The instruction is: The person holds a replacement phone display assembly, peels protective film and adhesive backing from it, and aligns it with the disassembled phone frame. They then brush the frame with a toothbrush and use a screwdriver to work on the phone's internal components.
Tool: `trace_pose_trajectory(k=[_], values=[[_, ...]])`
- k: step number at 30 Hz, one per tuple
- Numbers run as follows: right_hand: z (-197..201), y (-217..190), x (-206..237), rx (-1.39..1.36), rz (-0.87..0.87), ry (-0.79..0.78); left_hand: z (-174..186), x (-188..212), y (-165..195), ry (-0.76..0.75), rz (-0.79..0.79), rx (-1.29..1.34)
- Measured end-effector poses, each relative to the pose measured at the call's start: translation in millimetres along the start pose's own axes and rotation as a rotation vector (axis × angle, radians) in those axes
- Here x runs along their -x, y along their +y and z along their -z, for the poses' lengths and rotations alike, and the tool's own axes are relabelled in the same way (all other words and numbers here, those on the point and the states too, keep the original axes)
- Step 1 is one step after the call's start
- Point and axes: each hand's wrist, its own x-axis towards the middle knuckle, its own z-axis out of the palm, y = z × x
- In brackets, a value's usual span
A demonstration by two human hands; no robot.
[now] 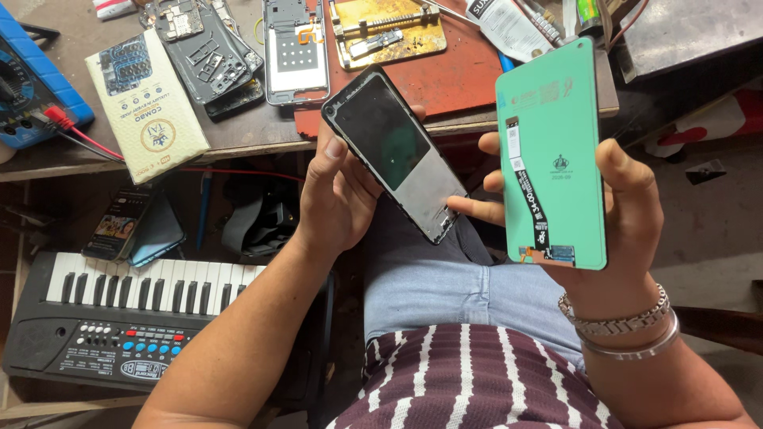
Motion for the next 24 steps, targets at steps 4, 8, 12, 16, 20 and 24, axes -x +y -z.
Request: trace_pose_trajectory(k=[4,8,12,16,20,24], values=[[2,-2,1,-0.013,0.022,-0.023,0,0,-1,0.007,-0.001,-0.003],[-4,-1,2,-0.117,0.020,-0.007,0,0,-2,0.018,0.007,0.010],[-11,-1,3,-0.081,0.028,0.048,1,0,-1,0.019,-0.003,0.009],[-10,0,0,-0.120,-0.013,0.008,1,0,-1,0.010,-0.002,0.017],[-6,3,-2,-0.147,-0.017,0.000,1,1,-2,0.009,-0.005,0.027],[-5,4,0,0.006,0.046,0.056,1,0,-4,0.020,-0.019,0.003]])
